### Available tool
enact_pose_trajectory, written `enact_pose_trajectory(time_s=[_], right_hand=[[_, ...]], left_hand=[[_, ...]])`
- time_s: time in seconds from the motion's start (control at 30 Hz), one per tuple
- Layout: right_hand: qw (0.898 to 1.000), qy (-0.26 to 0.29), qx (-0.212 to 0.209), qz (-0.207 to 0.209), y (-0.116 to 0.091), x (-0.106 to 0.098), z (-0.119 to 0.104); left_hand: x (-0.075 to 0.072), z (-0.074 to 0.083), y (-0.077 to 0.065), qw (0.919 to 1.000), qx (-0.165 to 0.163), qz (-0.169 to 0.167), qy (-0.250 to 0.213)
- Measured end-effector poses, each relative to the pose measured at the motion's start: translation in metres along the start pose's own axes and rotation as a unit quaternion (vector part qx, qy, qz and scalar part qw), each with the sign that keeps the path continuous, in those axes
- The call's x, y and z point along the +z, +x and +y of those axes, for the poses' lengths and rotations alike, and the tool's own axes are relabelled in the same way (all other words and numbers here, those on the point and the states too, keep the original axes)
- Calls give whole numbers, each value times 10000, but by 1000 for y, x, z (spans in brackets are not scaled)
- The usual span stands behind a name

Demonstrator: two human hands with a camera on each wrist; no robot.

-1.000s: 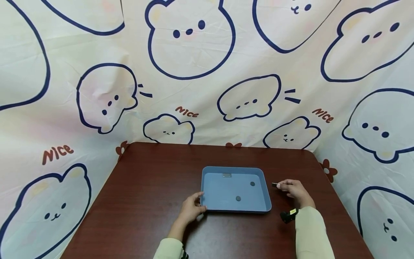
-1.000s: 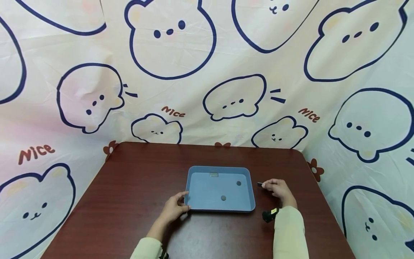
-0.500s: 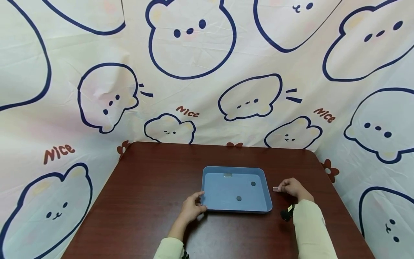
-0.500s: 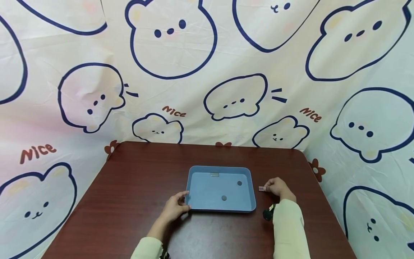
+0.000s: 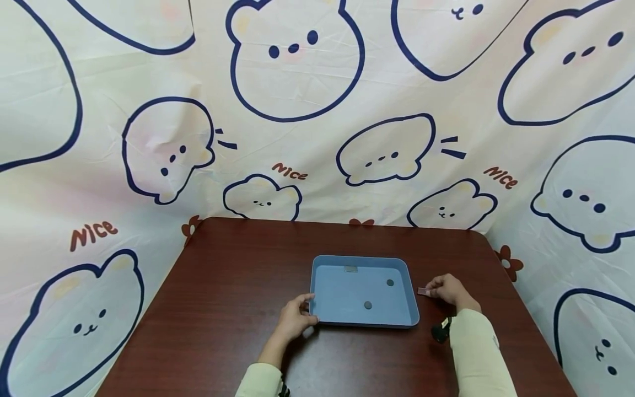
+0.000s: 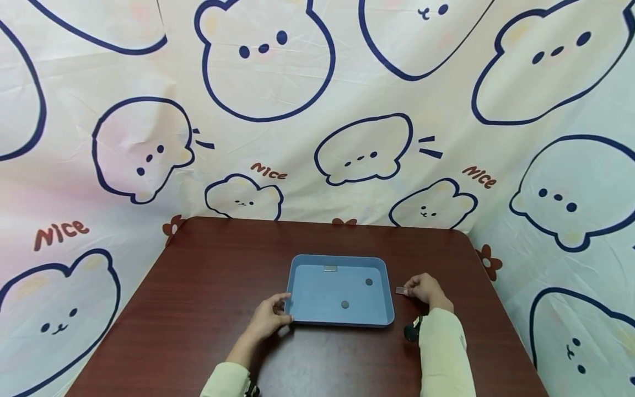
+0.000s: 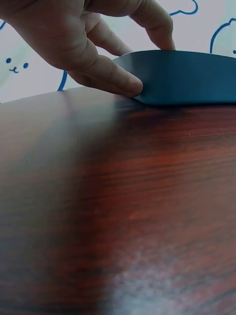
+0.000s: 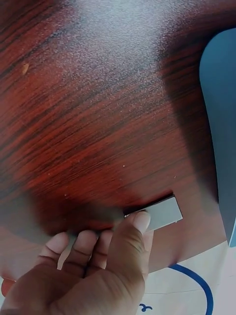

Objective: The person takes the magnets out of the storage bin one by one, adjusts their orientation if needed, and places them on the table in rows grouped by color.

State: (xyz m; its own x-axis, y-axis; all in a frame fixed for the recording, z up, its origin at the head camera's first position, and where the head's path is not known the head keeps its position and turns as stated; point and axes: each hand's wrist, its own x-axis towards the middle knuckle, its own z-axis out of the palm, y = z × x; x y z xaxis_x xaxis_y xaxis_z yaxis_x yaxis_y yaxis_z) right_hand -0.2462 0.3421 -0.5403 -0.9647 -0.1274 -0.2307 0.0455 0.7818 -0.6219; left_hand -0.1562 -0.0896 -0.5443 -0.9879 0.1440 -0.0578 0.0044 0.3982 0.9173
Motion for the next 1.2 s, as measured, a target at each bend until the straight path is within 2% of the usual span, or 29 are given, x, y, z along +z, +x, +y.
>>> enact_pose_trajectory(time_s=[0.13,0.33,0.57,0.8,1.0,1.2], right_hand=[[9999,-14,-93,91,2,1,2],[9999,37,29,138,2,2,2],[9994,10,26,347,-5,0,-5],[9958,745,23,535,-19,8,-20],[9937,955,-47,590,-27,15,-31],[9844,1590,-218,714,-28,20,-49]], left_hand=[[-1,0,0,10000,0,32,53],[-1,2,0,9999,0,66,91],[-1,3,1,10000,4,18,45],[0,3,1,9999,-41,0,130],[4,4,1,9991,137,26,405],[5,2,1,9991,207,72,361]])
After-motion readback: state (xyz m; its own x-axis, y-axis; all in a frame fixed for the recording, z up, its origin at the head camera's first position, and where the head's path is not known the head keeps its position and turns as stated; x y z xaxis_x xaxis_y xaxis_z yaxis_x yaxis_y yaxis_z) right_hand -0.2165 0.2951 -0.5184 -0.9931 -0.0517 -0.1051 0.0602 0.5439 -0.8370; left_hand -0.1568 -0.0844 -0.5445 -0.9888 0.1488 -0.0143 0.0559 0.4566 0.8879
